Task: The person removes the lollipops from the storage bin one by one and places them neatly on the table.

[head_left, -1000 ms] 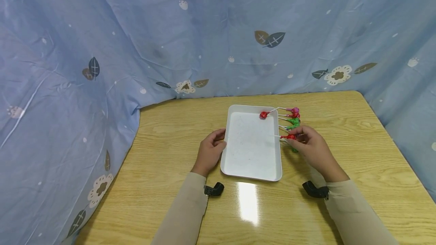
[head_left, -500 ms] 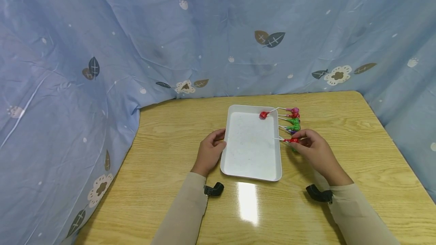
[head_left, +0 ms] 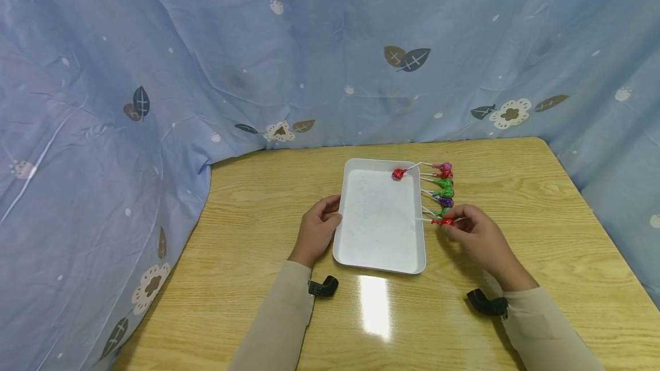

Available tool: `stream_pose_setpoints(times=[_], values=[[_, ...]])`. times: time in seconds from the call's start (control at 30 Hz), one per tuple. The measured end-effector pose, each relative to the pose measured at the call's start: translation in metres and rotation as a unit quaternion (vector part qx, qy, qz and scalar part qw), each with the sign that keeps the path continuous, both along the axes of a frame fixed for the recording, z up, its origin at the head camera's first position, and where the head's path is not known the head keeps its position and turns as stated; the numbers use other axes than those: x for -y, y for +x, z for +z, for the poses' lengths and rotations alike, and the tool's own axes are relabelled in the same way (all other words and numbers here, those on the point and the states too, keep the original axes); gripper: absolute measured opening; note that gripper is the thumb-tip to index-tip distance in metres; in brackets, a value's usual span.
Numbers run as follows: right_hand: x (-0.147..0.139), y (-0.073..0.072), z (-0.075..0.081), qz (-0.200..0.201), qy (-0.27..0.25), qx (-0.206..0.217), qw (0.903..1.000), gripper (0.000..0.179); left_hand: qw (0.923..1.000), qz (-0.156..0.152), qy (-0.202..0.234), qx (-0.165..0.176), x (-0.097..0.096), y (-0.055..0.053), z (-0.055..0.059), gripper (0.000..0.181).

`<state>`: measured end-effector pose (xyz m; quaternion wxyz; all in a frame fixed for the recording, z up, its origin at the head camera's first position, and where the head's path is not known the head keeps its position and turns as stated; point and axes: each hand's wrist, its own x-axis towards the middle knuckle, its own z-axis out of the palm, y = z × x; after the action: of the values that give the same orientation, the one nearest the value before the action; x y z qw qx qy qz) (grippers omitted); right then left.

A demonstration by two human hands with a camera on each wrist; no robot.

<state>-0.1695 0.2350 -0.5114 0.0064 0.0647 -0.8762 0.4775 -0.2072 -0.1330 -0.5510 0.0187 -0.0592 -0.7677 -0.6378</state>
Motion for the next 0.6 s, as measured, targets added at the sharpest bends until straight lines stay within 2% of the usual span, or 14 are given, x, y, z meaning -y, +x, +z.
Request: stream_pose_setpoints(times=[0.33, 0.6], values=[[0.0004, 0.0042, -0.0046, 0.002, -0.003, 0.010, 0.9999, 0.019, 1.0000, -0.001, 0.000, 0.001, 0.0003, 0.0010, 0.0011, 0.045], [-0.0003, 0.0091, -0.0066, -0.007, 0.000, -0.013, 0.9999, 0.018, 1.0000, -0.001, -0.001, -0.001, -0.0001, 0.0000, 0.0011, 0.045]])
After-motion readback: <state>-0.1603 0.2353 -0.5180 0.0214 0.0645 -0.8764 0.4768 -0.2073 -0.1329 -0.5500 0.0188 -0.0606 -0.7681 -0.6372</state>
